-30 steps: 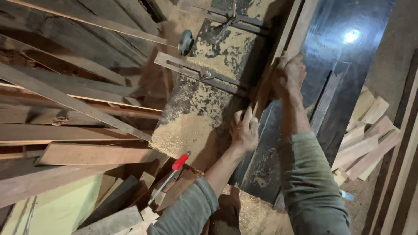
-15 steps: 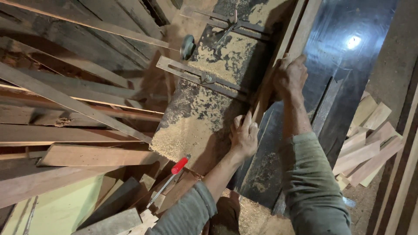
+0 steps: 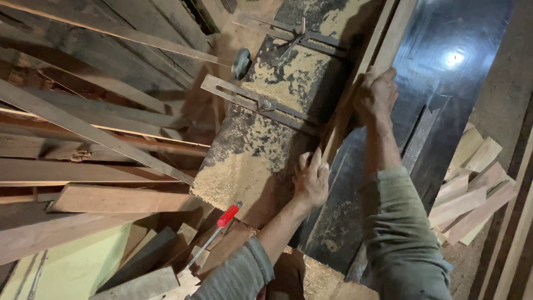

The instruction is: The person repeatedly feeds wooden planks through a table saw to cut them. They handle the planks by hand, guiding them along the blade and then moving the cut pieces aside.

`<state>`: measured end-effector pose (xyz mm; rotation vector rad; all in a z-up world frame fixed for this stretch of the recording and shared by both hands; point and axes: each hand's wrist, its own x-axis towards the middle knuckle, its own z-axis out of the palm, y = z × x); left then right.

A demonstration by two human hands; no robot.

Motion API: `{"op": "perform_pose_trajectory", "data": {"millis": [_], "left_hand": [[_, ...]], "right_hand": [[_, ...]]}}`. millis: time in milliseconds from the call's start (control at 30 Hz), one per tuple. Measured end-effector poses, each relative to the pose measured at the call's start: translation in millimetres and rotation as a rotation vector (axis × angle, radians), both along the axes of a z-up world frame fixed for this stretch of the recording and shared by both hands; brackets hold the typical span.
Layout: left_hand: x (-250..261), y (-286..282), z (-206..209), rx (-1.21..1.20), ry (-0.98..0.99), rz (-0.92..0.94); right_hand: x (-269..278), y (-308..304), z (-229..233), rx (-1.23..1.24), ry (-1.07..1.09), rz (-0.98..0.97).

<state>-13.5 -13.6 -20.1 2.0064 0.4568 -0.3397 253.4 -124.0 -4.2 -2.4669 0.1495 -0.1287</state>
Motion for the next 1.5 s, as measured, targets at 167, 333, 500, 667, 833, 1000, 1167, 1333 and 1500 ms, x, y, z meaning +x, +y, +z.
{"op": "perform_pose_trajectory", "data": {"millis": [167, 333, 500, 667, 833, 1000, 1167, 1333, 1500], "left_hand": [[0, 1, 5, 0.0, -0.008, -0.01], [-3, -4, -2, 0.076, -0.042, 0.021], [-3, 1, 9, 0.081, -0.071, 0.021], [3, 11, 44, -0.106, 0.07, -0.026], [4, 8, 39, -0.103, 0.074, 0.017], [20, 21, 91, -0.292, 0.263, 0.05], [7, 12, 66, -0.146, 0.071, 0.027], [16, 19, 117, -0.23, 0.225, 0.044], [3, 5, 27, -0.048, 0.053, 0.044]], "right_hand": [[15, -3, 1, 0.026, -0.004, 0.008], [40, -8, -15, -0.016, 0.025, 0.002], [83, -20, -40, -0.068, 0.041, -0.018], [98, -4, 9, 0.034, 0.07, -0.061], [193, -28, -44, -0.066, 0.033, -0.006], [246, -31, -32, -0.062, 0.045, 0.008], [241, -38, 13, 0.034, 0.176, 0.092], [257, -108, -16, 0.175, 0.151, 0.046], [240, -253, -23, -0.962, -0.749, 0.709]]}}
